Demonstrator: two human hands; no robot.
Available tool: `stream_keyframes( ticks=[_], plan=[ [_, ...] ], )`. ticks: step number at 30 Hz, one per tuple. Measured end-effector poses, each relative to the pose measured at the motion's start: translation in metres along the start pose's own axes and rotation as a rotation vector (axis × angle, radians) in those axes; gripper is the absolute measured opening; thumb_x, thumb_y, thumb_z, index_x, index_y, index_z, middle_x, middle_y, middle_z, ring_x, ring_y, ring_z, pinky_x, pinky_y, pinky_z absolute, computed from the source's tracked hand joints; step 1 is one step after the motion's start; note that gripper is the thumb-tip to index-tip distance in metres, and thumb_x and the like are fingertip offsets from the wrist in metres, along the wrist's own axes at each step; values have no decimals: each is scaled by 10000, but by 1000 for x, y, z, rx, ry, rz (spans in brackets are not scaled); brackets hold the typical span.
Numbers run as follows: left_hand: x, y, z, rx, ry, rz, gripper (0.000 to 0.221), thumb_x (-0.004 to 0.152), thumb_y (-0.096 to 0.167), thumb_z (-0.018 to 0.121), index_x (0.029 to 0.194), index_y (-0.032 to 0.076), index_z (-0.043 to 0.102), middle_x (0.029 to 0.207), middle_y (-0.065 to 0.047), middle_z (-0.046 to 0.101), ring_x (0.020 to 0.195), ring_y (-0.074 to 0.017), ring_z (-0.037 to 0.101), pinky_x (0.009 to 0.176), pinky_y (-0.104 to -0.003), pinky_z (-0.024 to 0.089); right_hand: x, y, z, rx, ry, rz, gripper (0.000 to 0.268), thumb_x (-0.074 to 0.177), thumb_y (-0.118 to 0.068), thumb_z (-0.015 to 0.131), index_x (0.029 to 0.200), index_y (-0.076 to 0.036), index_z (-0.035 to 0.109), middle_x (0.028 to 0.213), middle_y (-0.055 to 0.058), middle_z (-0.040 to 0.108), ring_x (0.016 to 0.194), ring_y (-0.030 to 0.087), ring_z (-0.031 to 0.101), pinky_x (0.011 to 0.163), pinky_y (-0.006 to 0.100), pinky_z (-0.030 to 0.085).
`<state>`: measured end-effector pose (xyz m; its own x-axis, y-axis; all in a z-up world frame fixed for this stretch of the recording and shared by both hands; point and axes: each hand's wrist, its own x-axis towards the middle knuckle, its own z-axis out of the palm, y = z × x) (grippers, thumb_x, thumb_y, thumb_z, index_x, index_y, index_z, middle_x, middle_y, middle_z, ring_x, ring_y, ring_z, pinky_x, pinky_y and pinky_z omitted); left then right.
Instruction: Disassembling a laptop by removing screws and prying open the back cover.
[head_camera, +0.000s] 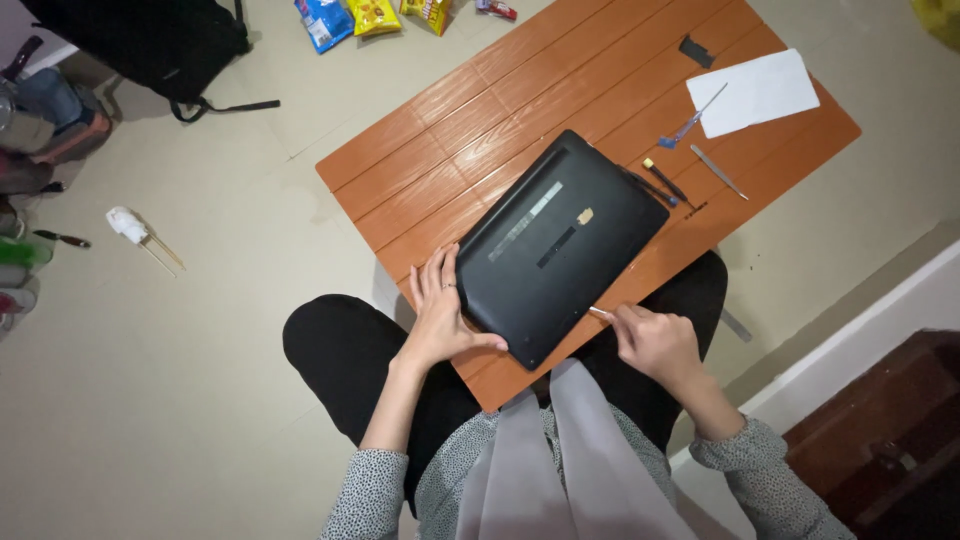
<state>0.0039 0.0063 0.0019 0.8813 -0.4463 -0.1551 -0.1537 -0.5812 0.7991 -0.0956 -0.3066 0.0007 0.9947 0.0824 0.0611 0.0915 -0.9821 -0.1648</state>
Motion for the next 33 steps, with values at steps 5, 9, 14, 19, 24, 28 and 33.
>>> stream_keyframes(
  ticks=[5,9,14,19,24,28,33],
  plan=[
    [0,0,-2,-8,20,8,1587,383,588,978,1573,23,93,1565,-270,189,1476,-442,105,1137,-714,-93,-10,-4,27,368,67,150,388,967,-314,647,626,-141,580,453,74,534,474,300,626,448,317,458],
    [-2,-6,-1,-31,16,9,1601,359,570,985,1576,26,99,1567,-281,191,1479,-452,99,1134,-705,-104,-19,-2,52,247,275,73,380,968,-247,689,616,-171,568,425,7,422,393,207,539,419,244,414],
    [-1,-13,-5,-54,-10,25,1606,324,562,985,1577,43,125,1575,-270,209,1480,-451,115,1136,-713,-87,-25,-12,61,289,374,3,351,951,-211,699,623,-179,577,441,-19,387,397,185,521,417,235,410],
    [-2,-13,-7,-50,-18,48,1605,313,570,985,1580,61,141,1572,-246,229,1482,-435,124,1129,-720,-87,-28,-13,70,328,407,-32,367,939,-177,711,605,-177,559,440,-39,362,393,181,506,406,238,402],
    [-2,-11,-4,-59,3,44,1591,317,595,969,1574,51,158,1568,-257,241,1480,-449,126,1126,-721,-88,-18,-47,25,356,303,68,390,1000,-154,643,629,-125,524,443,45,421,417,248,553,412,288,426],
    [-1,-11,-2,-70,11,32,1591,320,598,972,1572,43,162,1562,-266,250,1477,-453,133,1124,-717,-91,-17,-38,23,364,262,109,381,1002,-174,645,638,-119,549,453,70,462,457,272,589,424,319,436],
    [-2,-10,-4,-54,7,36,1587,320,572,981,1563,23,161,1563,-263,251,1477,-438,140,1124,-729,-79,-13,-24,15,217,86,78,382,991,-269,640,647,-137,541,473,88,525,499,289,633,469,352,487]
  ],
)
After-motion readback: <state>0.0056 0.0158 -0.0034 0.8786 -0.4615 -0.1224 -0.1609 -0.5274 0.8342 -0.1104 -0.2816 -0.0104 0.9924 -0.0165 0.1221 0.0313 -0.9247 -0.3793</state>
